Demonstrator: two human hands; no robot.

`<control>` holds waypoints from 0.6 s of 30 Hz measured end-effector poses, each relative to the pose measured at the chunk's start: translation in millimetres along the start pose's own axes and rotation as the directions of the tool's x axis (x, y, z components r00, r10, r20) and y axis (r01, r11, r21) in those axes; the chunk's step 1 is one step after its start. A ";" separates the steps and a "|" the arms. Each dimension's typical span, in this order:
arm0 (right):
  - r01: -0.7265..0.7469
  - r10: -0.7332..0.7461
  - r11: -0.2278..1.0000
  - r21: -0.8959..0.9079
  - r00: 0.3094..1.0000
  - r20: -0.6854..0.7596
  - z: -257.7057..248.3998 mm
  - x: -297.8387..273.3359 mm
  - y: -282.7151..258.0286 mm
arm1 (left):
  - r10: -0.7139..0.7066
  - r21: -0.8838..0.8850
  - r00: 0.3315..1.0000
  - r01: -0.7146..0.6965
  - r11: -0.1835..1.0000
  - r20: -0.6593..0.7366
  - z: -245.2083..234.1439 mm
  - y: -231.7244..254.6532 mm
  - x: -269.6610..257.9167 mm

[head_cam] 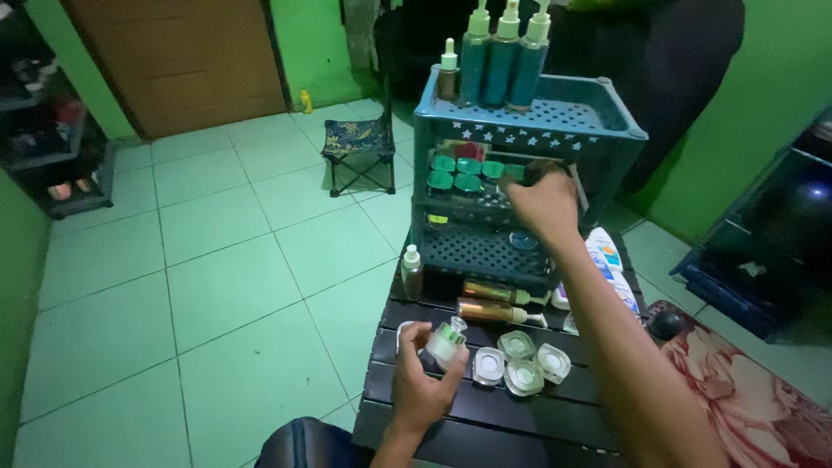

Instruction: The person removes cosmetic bottles and small jars from a blue plastic rack and places them on a black table. They open some jars, inspect their contents, and then place the lids back on. The person continues to move items between the rack and the table throughout the clip.

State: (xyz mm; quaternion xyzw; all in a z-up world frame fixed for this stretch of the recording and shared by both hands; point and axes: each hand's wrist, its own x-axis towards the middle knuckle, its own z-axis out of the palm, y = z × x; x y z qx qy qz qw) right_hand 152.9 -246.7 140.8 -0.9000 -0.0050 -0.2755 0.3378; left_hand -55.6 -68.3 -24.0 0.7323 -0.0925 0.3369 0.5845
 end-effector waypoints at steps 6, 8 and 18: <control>0.452 -0.414 0.891 0.052 0.853 -0.317 -35.5 -63.0 -11.8 | 0.141 0.017 0.988 -0.142 0.990 0.066 0.7 -2.4 -0.2; 0.484 -0.429 0.870 0.089 0.834 -0.348 -47.3 -93.4 -5.5 | 0.101 0.060 0.984 -0.111 0.992 0.145 0.7 1.5 -1.5; 0.160 -0.097 0.923 0.350 0.977 -0.190 -42.9 -218.7 92.3 | 0.161 0.034 0.906 -0.189 0.981 0.391 24.1 27.7 8.7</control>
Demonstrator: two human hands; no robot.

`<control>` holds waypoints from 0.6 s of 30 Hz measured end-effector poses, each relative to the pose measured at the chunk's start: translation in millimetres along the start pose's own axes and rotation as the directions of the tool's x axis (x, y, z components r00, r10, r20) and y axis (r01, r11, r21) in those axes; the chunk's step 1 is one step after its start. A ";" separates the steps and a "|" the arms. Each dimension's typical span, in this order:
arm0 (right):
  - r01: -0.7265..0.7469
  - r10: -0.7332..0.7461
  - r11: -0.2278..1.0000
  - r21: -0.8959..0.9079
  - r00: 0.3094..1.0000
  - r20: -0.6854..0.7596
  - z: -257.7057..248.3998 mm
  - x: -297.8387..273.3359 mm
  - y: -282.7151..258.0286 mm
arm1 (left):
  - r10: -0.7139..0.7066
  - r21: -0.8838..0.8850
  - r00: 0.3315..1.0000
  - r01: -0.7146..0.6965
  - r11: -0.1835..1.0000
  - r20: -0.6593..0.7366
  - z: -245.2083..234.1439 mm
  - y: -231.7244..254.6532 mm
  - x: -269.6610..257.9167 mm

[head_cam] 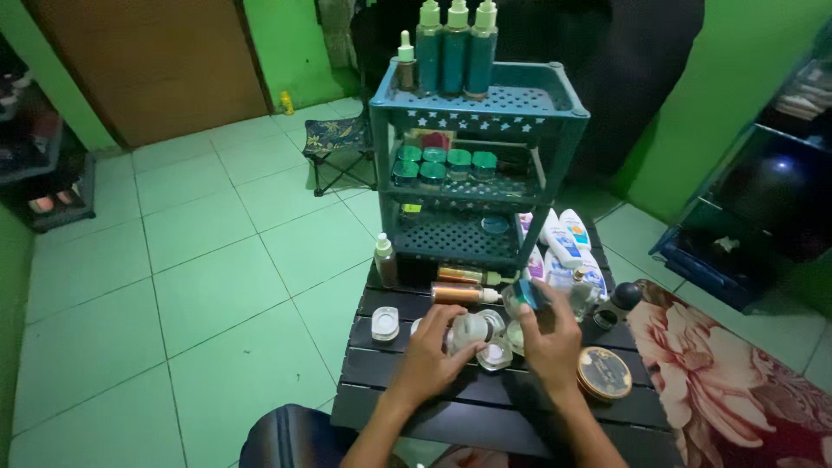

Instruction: The person removes cosmetic bottles and small jars from a blue plastic rack and places them on a black table. They open some jars, inspect their contents, and then place the lids back on. The person continues to move items between the rack and the table throughout the clip.

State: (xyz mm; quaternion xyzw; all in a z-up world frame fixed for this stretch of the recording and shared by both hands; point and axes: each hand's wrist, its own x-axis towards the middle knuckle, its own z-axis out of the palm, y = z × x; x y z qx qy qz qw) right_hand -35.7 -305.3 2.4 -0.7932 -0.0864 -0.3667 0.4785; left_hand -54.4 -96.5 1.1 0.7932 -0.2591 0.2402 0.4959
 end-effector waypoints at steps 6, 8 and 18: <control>-0.073 0.076 0.993 0.098 0.997 -0.032 -0.8 -30.2 22.8 | -0.014 -0.026 0.995 0.016 1.000 0.096 7.9 -4.7 8.3; -0.124 0.127 0.989 0.086 0.991 -0.028 1.1 -38.4 21.0 | 0.006 -0.049 0.997 -0.002 0.999 0.081 8.1 -5.7 8.9; 0.027 -0.027 0.998 -0.060 1.000 -0.004 0.1 -44.6 -2.0 | 0.028 -0.040 0.980 -0.021 0.999 0.196 4.2 -12.2 11.2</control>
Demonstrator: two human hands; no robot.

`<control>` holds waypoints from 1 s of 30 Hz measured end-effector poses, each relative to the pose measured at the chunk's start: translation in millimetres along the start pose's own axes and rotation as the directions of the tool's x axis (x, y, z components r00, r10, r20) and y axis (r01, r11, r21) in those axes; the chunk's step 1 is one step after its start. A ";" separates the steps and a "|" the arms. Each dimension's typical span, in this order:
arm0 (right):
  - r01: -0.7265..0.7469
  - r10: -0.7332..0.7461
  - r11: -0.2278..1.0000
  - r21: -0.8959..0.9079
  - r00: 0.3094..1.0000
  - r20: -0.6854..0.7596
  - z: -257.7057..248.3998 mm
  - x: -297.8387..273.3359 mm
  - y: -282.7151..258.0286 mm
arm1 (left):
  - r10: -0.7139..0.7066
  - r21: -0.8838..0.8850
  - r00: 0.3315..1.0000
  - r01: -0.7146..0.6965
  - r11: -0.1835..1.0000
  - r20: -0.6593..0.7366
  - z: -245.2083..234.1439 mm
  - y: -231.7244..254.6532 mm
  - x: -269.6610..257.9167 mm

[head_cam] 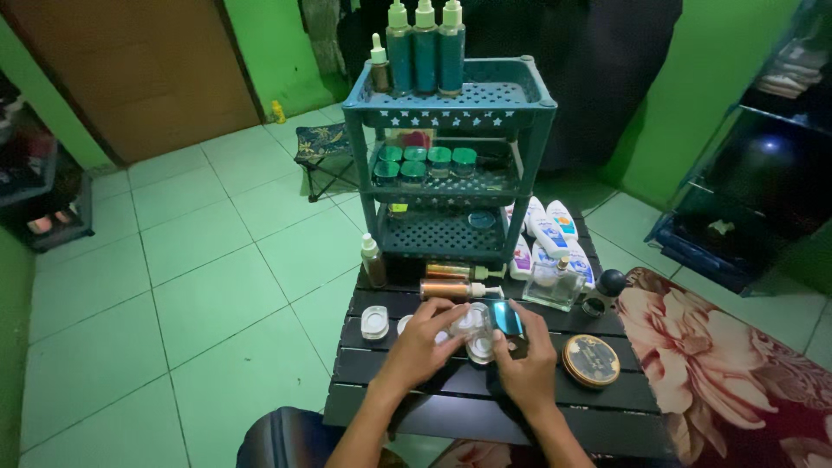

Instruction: The person removes cosmetic bottles and small jars from a blue plastic rack and places them on a black table. They open some jars, inspect their contents, and then place the lids back on. The person continues to move items between the rack and the table throughout the clip.

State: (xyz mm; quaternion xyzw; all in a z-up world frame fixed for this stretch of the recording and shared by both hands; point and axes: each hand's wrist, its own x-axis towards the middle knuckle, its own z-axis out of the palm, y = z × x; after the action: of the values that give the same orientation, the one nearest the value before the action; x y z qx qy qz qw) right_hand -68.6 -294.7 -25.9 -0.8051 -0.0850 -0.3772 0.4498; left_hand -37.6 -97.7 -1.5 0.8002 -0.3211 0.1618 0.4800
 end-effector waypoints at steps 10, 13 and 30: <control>0.059 -0.058 0.998 -0.037 0.998 0.034 2.0 1.0 -6.4 | 0.019 0.007 1.000 -0.019 1.000 -0.024 0.7 0.9 0.4; 0.084 -0.083 0.996 -0.035 0.996 0.024 1.9 0.1 -6.9 | 0.032 0.014 0.999 -0.031 0.999 -0.018 -1.0 1.8 -0.5; 0.013 -0.013 0.999 -0.041 1.000 0.006 2.7 -2.3 -3.8 | -0.114 0.387 0.993 0.119 0.914 -0.036 -73.4 8.8 -12.6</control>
State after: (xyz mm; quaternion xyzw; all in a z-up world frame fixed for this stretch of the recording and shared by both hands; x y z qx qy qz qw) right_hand -70.6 -289.9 -25.8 -0.8147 -0.0840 -0.3794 0.4304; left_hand -49.2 -32.0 32.9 0.8960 -0.2315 0.1986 0.3227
